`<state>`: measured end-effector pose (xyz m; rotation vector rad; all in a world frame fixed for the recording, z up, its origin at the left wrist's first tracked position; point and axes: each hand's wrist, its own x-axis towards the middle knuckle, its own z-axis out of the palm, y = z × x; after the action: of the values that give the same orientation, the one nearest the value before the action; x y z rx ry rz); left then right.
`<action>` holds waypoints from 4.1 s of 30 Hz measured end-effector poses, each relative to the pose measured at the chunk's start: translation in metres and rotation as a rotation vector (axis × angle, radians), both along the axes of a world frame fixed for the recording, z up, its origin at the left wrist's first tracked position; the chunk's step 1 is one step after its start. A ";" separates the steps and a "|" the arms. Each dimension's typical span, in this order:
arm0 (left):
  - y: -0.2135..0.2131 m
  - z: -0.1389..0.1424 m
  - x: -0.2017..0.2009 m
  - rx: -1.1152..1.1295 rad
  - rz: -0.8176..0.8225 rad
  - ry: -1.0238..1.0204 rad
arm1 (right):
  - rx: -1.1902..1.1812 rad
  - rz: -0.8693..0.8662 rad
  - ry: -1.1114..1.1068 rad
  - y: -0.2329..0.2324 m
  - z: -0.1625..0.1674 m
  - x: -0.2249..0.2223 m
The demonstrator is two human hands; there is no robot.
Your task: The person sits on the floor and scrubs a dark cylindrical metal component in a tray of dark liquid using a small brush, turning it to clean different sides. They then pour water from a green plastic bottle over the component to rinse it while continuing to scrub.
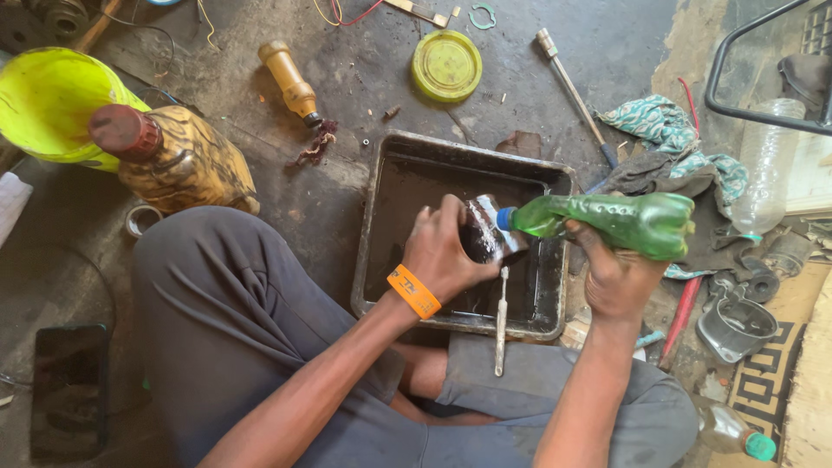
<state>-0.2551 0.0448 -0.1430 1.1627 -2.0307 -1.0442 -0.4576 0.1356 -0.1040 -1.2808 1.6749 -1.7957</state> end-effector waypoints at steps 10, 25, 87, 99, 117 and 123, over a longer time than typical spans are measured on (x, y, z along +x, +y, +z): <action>-0.007 -0.021 -0.004 0.353 0.250 0.054 | -0.151 -0.067 -0.094 -0.008 0.000 -0.002; -0.013 -0.031 -0.004 0.801 0.252 0.361 | -0.036 0.020 -0.035 -0.001 -0.001 0.001; -0.010 -0.051 -0.006 1.041 0.000 0.662 | -0.116 -0.182 0.121 -0.027 -0.010 0.028; -0.009 -0.051 -0.009 1.048 0.069 0.643 | -0.103 -0.180 0.145 -0.026 -0.014 0.023; -0.011 -0.047 -0.007 0.871 0.165 0.459 | -0.031 -0.217 0.268 -0.019 -0.012 0.017; -0.013 -0.044 -0.006 0.861 0.193 0.414 | -0.079 -0.191 0.147 -0.019 -0.012 0.014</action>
<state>-0.2607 0.0323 -0.1869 1.3419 -1.1172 -1.9484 -0.4435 0.1169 -0.1160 -1.3550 1.8793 -1.9349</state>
